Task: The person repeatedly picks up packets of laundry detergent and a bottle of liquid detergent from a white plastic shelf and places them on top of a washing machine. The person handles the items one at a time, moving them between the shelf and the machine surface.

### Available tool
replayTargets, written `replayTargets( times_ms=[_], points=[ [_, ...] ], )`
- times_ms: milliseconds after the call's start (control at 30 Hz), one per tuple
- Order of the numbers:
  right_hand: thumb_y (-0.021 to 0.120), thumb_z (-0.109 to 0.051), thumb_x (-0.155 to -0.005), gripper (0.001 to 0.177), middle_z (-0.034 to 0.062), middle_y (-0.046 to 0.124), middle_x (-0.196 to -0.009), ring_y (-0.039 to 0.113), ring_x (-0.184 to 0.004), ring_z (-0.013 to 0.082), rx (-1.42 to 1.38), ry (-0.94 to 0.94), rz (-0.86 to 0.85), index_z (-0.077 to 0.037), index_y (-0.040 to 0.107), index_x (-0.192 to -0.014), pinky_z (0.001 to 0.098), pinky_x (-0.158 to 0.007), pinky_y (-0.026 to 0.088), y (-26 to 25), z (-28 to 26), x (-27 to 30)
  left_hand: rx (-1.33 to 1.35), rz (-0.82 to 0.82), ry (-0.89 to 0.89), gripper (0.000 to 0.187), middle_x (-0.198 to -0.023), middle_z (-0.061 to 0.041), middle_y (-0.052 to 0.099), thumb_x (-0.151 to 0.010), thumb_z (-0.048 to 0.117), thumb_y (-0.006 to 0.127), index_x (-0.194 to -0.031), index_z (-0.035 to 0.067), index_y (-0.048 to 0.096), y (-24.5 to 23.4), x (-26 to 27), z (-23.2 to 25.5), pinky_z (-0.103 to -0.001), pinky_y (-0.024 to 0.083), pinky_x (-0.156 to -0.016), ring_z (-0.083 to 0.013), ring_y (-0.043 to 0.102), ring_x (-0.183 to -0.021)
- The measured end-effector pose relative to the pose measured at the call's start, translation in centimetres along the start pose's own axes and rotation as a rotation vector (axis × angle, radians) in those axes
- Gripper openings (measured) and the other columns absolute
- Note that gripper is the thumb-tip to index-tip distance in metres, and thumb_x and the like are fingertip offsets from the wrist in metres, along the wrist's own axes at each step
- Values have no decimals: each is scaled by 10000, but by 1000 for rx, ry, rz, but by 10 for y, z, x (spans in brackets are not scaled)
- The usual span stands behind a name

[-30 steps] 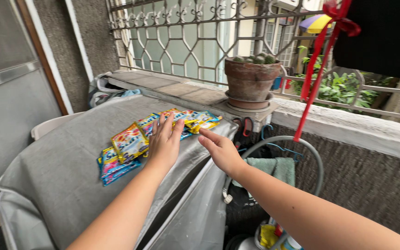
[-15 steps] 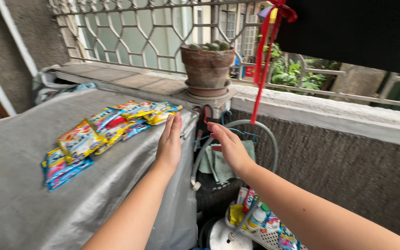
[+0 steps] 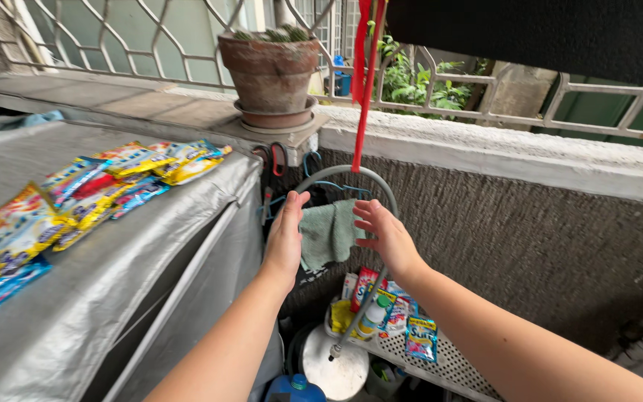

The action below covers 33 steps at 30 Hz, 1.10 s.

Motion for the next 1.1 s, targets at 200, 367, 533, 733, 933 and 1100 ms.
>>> replayTargets(
  times_ms=[200, 367, 533, 733, 933, 1100],
  points=[
    [400, -541, -993, 635, 108, 572, -1484, 547, -1325, 253, 6, 41, 110, -92, 546, -1418, 455, -1026, 502, -57, 28, 4, 99, -57, -149, 974, -1640, -108, 379, -856, 799, 328, -1520, 97, 456, 27, -7, -45, -536, 188, -1207, -277, 276, -1549],
    [425, -518, -991, 605, 101, 592, -1449, 554, -1304, 248, 26, 95, 197, -92, 563, -1398, 462, -1014, 507, -95, 56, 14, 170, -80, -234, 941, -1620, -121, 438, -877, 775, 324, -1481, 75, 503, 44, -11, -80, -548, 245, -1192, -295, 364, -1514],
    [447, -508, -991, 599, 112, 590, -1446, 548, -1309, 259, 18, 164, 268, -82, 565, -1395, 456, -1019, 502, -129, 88, 27, 203, -106, -318, 940, -1606, -128, 454, -890, 764, 291, -1477, 63, 508, 63, -11, -113, -548, 277, -1185, -301, 404, -1492],
    [459, -512, -984, 613, 131, 583, -1457, 555, -1334, 280, 0, 279, 378, -73, 562, -1399, 469, -1024, 503, -171, 135, 42, 212, -139, -409, 950, -1602, -129, 453, -896, 770, 262, -1493, 61, 474, 84, -7, -149, -527, 290, -1194, -299, 410, -1491],
    [449, -526, -986, 636, 141, 559, -1486, 535, -1366, 305, -13, 370, 453, -72, 542, -1423, 497, -1041, 490, -204, 178, 55, 241, -153, -490, 970, -1596, -131, 470, -886, 780, 257, -1495, 58, 477, 100, -5, -184, -522, 281, -1193, -304, 421, -1482],
    [445, -542, -983, 664, 144, 534, -1503, 510, -1392, 312, -4, 435, 489, -68, 522, -1442, 503, -1062, 482, -227, 204, 68, 264, -144, -568, 977, -1595, -128, 472, -885, 790, 251, -1493, 59, 475, 113, -6, -214, -537, 272, -1194, -317, 428, -1476]
  ],
)
Point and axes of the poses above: each hand's wrist, its own x-axis away from the middle knuckle, its own y-axis out of the palm, z = x × y, the point moved 3 cm from there along -x, towards the middle knuckle
